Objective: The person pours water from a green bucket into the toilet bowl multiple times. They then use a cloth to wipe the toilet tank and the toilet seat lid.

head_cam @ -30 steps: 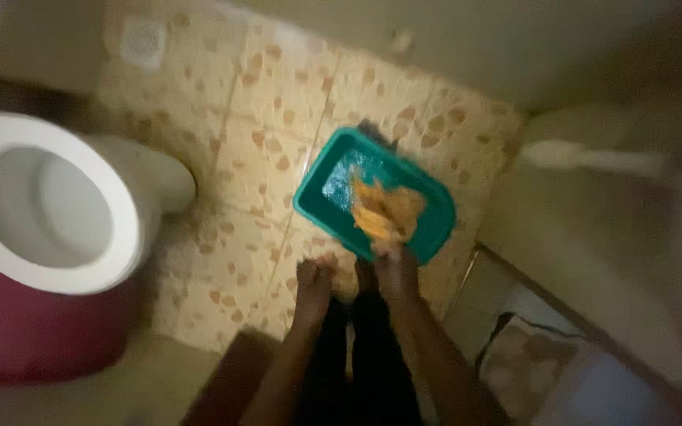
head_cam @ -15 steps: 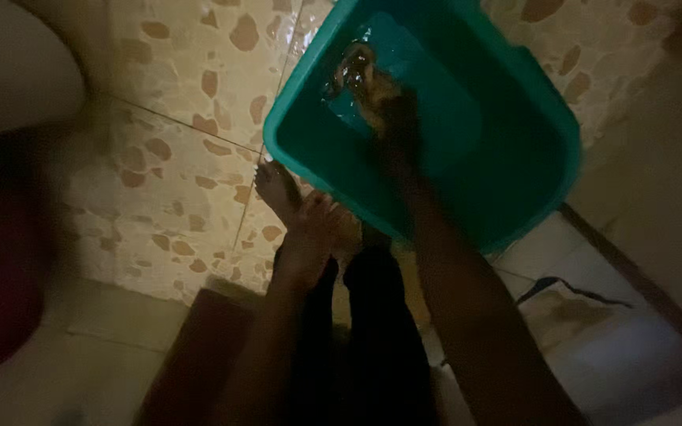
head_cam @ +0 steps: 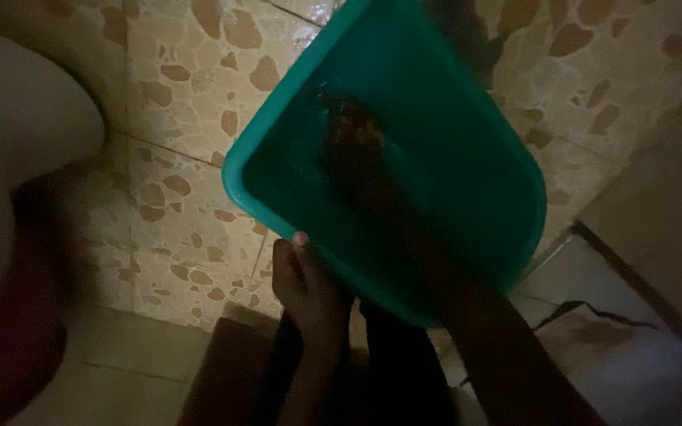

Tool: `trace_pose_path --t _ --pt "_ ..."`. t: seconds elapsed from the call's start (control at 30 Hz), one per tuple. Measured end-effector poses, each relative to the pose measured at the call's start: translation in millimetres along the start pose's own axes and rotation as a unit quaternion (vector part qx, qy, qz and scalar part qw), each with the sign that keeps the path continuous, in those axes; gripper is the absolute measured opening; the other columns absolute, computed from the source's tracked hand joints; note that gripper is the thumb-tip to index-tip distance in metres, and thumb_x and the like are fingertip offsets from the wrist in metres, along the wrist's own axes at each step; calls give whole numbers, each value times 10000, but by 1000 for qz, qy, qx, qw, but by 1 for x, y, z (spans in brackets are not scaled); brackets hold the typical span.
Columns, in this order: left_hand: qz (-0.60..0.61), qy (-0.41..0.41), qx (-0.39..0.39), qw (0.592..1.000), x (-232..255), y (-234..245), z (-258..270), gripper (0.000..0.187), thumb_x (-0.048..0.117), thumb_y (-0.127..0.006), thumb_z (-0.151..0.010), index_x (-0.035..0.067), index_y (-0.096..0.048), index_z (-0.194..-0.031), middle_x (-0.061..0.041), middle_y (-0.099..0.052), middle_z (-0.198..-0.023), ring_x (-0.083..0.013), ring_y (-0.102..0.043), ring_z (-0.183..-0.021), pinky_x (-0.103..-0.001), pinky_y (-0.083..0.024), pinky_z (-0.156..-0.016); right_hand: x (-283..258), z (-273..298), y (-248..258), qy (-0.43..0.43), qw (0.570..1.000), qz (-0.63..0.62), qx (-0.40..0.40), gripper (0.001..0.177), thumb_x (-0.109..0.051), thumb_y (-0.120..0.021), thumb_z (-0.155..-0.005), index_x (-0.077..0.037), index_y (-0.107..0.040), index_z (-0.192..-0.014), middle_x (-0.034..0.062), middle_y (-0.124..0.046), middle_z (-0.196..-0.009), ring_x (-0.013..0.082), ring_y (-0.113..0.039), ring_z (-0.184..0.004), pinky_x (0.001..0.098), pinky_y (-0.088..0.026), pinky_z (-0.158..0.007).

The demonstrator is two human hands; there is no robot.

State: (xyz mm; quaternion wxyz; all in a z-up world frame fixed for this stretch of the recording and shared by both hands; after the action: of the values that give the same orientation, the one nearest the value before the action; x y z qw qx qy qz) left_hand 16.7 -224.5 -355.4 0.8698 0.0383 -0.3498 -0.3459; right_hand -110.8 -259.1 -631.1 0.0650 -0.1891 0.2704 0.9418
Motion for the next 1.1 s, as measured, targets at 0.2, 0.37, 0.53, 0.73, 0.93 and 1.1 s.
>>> trace_pose_path --t 0.2,0.37,0.53,0.73,0.93,1.1 --pt "-46 2 29 999 5 -3 -18 386 467 -480 -1041 116 -558 -901 -3 -557 -686 -104 -528 -555 -258 -477 -535 -32 -35 22 35 999 10 1 283 -284 -512 -1027 -112 -633 -1216 126 -620 -1255 273 -595 -1144 480 -453 -978" --pt "-22 60 89 994 24 -1 -26 381 492 -481 -1006 133 -568 -910 -4 -586 -716 -127 -562 -614 -290 -512 -602 -84 -2 35 128 988 2 -83 306 -298 -490 -1037 -124 -632 -1246 126 -607 -1299 276 -580 -1178 491 -439 -1009" --pt "-29 65 177 982 42 34 -56 339 484 -541 -993 152 -563 -929 -11 -583 -777 -139 -573 -695 -327 -528 -675 -110 -15 47 25 989 57 -135 335 -331 -459 -1067 -128 -614 -1283 114 -595 -1314 265 -575 -1178 494 -429 -1047" --pt "-12 -1 186 982 38 61 -67 244 345 -670 -948 123 -570 -945 -36 -633 -838 -167 -602 -757 -387 -549 -750 -124 -51 -18 155 964 8 -214 343 -306 -461 -1055 -111 -628 -1282 137 -634 -1284 271 -607 -1142 484 -457 -1011" --pt "33 190 233 953 39 95 -83 164 270 -591 -936 147 -587 -1045 -64 -652 -925 -191 -624 -820 -410 -543 -787 -203 -22 -26 389 907 146 -70 292 -255 -504 -1078 -83 -638 -1273 157 -597 -1339 297 -571 -1214 511 -467 -1017" --pt "51 126 209 968 44 94 -79 174 171 -525 -900 160 -596 -1058 -41 -670 -921 -170 -634 -824 -394 -541 -778 -233 -45 -26 562 780 220 163 442 -316 -577 -896 -123 -628 -1290 145 -576 -1391 346 -551 -1260 523 -437 -1018"
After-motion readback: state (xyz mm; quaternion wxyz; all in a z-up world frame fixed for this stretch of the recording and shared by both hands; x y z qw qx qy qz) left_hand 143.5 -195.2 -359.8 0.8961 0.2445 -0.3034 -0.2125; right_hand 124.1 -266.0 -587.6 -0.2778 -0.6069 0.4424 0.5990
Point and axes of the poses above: each hand's wrist, its own z-axis away from the middle knuckle, its own y-axis out of the back of the hand, x = y × z, the point moved 2 cm from there along -z, towards the middle knuckle
